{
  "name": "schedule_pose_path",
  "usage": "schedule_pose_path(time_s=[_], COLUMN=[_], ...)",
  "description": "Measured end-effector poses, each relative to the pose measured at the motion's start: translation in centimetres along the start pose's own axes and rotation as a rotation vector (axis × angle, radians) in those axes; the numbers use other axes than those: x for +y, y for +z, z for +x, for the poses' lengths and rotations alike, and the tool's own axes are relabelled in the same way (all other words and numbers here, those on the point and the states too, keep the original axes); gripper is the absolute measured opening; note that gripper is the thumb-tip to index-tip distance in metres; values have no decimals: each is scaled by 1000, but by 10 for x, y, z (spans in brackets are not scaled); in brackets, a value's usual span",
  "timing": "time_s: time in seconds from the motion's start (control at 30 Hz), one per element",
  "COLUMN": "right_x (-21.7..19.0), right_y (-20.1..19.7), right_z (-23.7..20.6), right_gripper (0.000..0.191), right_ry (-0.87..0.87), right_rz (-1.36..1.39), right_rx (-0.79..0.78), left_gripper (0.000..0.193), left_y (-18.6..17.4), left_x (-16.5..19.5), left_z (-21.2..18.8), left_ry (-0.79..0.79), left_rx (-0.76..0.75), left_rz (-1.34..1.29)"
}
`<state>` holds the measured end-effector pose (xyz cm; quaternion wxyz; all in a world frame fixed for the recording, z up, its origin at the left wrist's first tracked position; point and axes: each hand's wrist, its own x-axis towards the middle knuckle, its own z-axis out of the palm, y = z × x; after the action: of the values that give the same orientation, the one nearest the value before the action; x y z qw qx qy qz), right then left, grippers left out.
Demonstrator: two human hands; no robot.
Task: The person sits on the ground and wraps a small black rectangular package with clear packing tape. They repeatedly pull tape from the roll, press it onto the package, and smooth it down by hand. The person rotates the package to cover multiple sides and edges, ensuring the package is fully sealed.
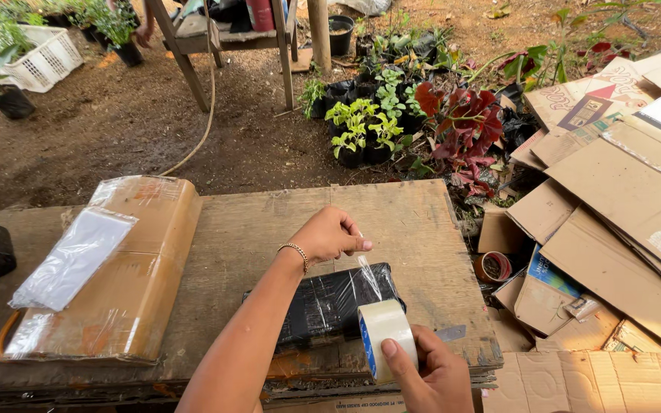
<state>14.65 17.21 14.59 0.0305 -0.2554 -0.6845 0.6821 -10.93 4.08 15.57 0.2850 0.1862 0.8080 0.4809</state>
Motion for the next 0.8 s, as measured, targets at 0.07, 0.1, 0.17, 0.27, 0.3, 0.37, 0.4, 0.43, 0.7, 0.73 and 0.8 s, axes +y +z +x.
schedule_pose_path(time_s=[0.07,0.1,0.17,0.27,0.3,0.37,0.4,0.43,0.7,0.73,0.8], right_x=[0,2,5,11,13,16,17,18,19,18,17], right_y=[2,2,2,0,-1,-2,-3,-3,0,0,1], right_z=[2,2,3,6,6,6,6,6,7,7,8], right_gripper=[37,37,36,37,36,35,34,34,31,30,30], right_ry=[16,4,-29,19,9,-7,-13,-17,-24,-9,-6], right_rz=[1,-11,-33,-126,-126,-125,-115,-105,-61,-67,-55], right_rx=[1,16,42,85,96,127,126,123,118,119,110], left_gripper=[28,29,30,31,31,31,31,31,30,30,31], left_y=[2,4,5,9,11,14,16,17,24,25,26], left_x=[-8,-10,-12,-9,-8,-6,-6,-7,-28,-31,-36], left_z=[2,1,1,-1,-2,-2,-3,-3,5,7,11], left_ry=[7,10,5,-19,-20,-20,-21,-23,-3,10,4], left_rx=[-7,-9,-8,-1,2,1,0,0,-27,-26,-63], left_rz=[-63,-97,-121,-91,-80,-72,-79,-88,-155,-159,-142])
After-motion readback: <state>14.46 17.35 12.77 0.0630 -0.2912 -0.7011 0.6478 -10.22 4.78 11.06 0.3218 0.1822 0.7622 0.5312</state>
